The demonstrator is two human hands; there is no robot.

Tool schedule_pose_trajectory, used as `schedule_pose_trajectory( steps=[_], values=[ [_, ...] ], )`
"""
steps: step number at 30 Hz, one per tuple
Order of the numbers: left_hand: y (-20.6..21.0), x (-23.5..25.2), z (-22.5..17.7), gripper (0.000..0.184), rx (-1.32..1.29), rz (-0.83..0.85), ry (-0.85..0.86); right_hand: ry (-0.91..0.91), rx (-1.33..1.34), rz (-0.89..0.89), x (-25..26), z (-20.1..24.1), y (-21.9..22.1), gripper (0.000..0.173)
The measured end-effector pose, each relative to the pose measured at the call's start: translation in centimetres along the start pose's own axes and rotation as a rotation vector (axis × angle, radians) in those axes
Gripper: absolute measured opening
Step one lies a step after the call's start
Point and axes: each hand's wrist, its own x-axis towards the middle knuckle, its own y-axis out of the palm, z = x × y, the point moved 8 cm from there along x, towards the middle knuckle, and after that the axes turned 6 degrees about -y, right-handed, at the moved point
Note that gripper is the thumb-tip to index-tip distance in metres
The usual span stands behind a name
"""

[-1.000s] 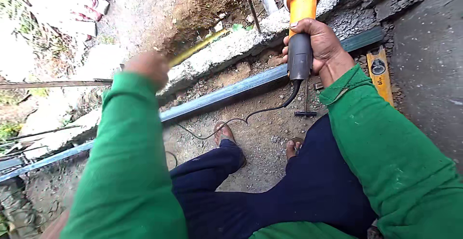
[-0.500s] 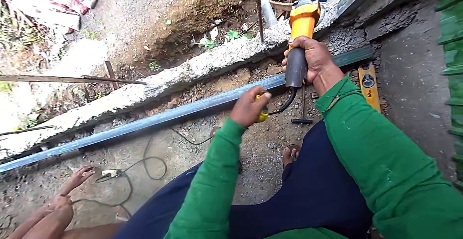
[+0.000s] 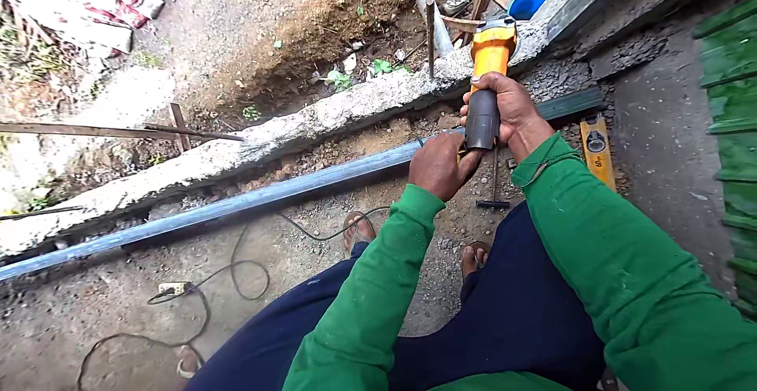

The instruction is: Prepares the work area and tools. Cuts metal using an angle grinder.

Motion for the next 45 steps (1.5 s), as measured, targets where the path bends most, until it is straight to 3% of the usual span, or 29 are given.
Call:
schedule_pose_trajectory(
  steps=[6,16,23,33,45],
  values=[
    [-1.2,0.1,0.3,0.036,-0.024,0.053,0.291,0.087,0.043,0.058,-0.3,-0.6,-0.1,0.025],
    [-2.5,0.7,-1.2,0.038,0.134,-0.144,0.411,0.072,0.087,0.172,-0.5,-0.8,1.2,0.027],
    [-1.1,0.4,0.1,0.042,0.101,-0.204,0.304,0.018,0.016,0.162,0.1,-1.1,1.2,0.027],
    [1.0,0.3,2.3,0.048,0.003,-0.093,0.175,-0.026,0.004,0.256,1.0,-2.5,1.4,0.037],
    [1.2,0.7,3.0,0.049,-0.058,-0.036,0.243,-0.023,-0.014,0.299,1.2,-2.7,1.7,0.040]
  ],
)
